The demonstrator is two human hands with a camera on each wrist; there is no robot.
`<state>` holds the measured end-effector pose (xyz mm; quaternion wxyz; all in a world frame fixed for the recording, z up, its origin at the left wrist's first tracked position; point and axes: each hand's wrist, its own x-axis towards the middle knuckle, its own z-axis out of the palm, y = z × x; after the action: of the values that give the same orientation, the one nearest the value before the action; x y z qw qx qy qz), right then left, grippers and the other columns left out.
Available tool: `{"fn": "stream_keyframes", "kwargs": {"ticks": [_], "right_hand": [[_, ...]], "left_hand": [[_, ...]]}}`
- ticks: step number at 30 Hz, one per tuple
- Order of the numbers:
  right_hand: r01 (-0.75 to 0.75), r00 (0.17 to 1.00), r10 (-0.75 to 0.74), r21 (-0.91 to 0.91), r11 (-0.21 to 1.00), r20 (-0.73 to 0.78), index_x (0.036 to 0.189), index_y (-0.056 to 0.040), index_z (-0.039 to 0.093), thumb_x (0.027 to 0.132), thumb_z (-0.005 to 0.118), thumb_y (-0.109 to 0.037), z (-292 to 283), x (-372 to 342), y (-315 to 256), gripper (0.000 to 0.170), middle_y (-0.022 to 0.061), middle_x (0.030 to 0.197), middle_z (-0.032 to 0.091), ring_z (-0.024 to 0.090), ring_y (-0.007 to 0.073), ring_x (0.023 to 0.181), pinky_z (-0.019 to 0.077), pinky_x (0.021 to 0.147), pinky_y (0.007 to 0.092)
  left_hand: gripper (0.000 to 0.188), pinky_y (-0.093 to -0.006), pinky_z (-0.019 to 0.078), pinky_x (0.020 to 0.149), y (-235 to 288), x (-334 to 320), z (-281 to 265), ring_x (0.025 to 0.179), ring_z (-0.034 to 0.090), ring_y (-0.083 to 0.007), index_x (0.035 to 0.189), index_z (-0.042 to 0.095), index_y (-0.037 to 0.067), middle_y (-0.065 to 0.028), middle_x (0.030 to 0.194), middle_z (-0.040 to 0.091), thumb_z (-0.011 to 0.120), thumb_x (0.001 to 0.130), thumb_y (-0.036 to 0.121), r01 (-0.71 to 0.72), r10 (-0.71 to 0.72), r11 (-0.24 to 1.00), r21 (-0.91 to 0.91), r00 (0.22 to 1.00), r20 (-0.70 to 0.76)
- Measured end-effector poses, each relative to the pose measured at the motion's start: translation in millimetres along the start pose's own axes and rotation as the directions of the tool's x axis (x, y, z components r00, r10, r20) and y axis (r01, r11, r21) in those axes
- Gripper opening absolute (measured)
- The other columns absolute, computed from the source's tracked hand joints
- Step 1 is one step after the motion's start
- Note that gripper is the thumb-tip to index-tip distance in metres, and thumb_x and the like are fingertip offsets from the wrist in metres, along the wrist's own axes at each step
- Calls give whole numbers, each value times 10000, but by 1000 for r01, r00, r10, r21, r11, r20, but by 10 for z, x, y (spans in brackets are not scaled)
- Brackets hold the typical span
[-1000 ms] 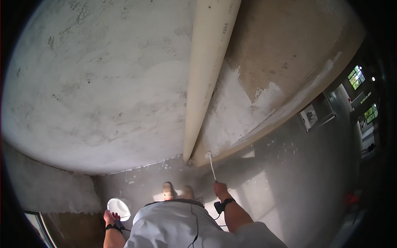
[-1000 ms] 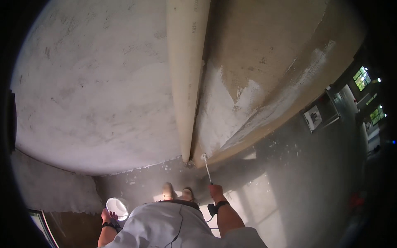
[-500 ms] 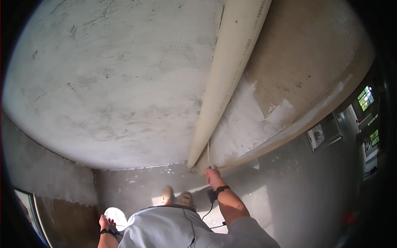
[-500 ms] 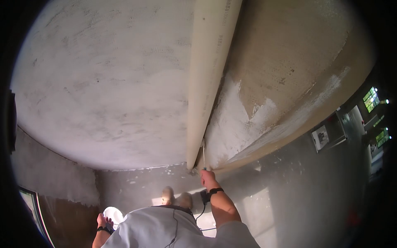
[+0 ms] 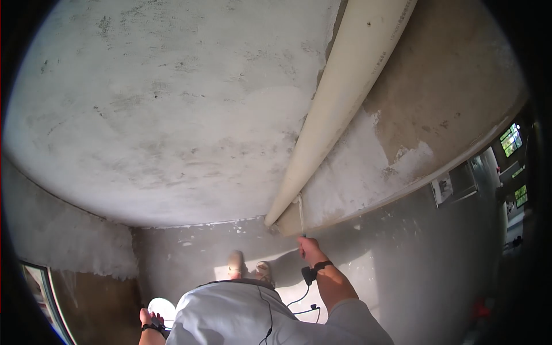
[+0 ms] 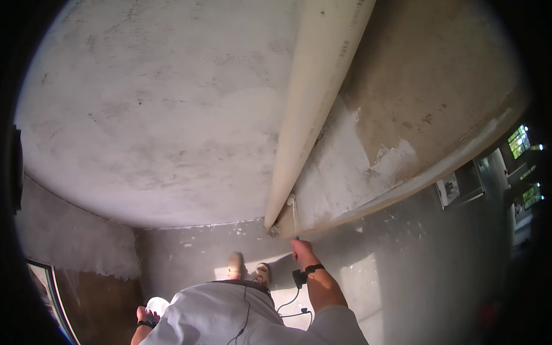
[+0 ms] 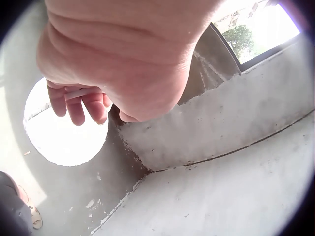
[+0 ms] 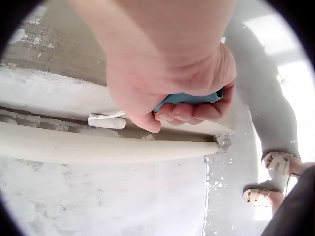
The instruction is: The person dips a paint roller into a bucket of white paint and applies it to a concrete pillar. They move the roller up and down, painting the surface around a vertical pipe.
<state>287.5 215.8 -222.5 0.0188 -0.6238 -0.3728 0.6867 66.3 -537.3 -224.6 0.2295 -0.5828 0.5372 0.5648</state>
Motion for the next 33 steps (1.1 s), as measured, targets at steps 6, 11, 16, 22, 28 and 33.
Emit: {"fn": "stream_keyframes", "kwargs": {"ticks": [6, 11, 16, 22, 28, 33], "right_hand": [[-68, 997, 70, 55, 996, -38, 585, -136, 444, 814, 638, -200, -159, -255, 611, 307, 18, 480, 433, 402, 141, 366, 295, 338, 294], [-103, 994, 108, 146, 984, -26, 629, -158, 429, 824, 636, -189, -288, -410, 993, 286, -16, 491, 399, 362, 105, 359, 289, 337, 266], [-132, 988, 144, 203, 970, -46, 669, -166, 424, 829, 638, -179, -154, -540, 1009, 268, -27, 503, 389, 363, 99, 369, 281, 334, 255], [-134, 987, 154, 303, 944, -41, 672, -170, 429, 829, 636, -175, 149, -512, 875, 260, -32, 492, 384, 370, 98, 365, 284, 336, 252], [-135, 986, 156, 284, 949, -55, 662, -174, 442, 829, 627, -188, 341, -380, 638, 250, -31, 483, 377, 367, 108, 365, 289, 344, 269], [-146, 989, 150, 261, 954, 5, 644, -174, 442, 822, 626, -206, 464, -148, 299, 258, -24, 488, 388, 389, 125, 386, 307, 369, 281]], "left_hand": [[415, -364, 383, 696, 243, -371, 699, 838, 476, -198, 1100, 430, 182, 20, 955, 448, 513, 772, 423, -29, 29, 1000, 13, 999, -28], [327, -354, 393, 767, 600, -253, 1279, 857, 459, -168, 1011, 452, 193, 29, 936, 446, 542, 769, 394, -108, 107, 994, 31, 994, 11], [257, -349, 341, 574, 882, -163, 1708, 645, 417, -154, 712, 365, 170, 23, 697, 378, 542, 773, 345, -198, 193, 980, 34, 975, 114], [229, -301, 348, 499, 1066, -158, 1962, 581, 417, -135, 743, 369, 190, 33, 651, 354, 555, 789, 315, -236, 228, 969, 70, 968, 103], [186, -326, 357, 525, 1061, -36, 1884, 616, 461, -158, 816, 425, 175, 23, 688, 391, 562, 785, 298, -208, 194, 971, 120, 974, 120], [263, -406, 379, 654, 958, -358, 1668, 765, 494, -213, 949, 466, 138, -21, 825, 441, 560, 785, 321, -185, 184, 973, 136, 983, 17]]}}
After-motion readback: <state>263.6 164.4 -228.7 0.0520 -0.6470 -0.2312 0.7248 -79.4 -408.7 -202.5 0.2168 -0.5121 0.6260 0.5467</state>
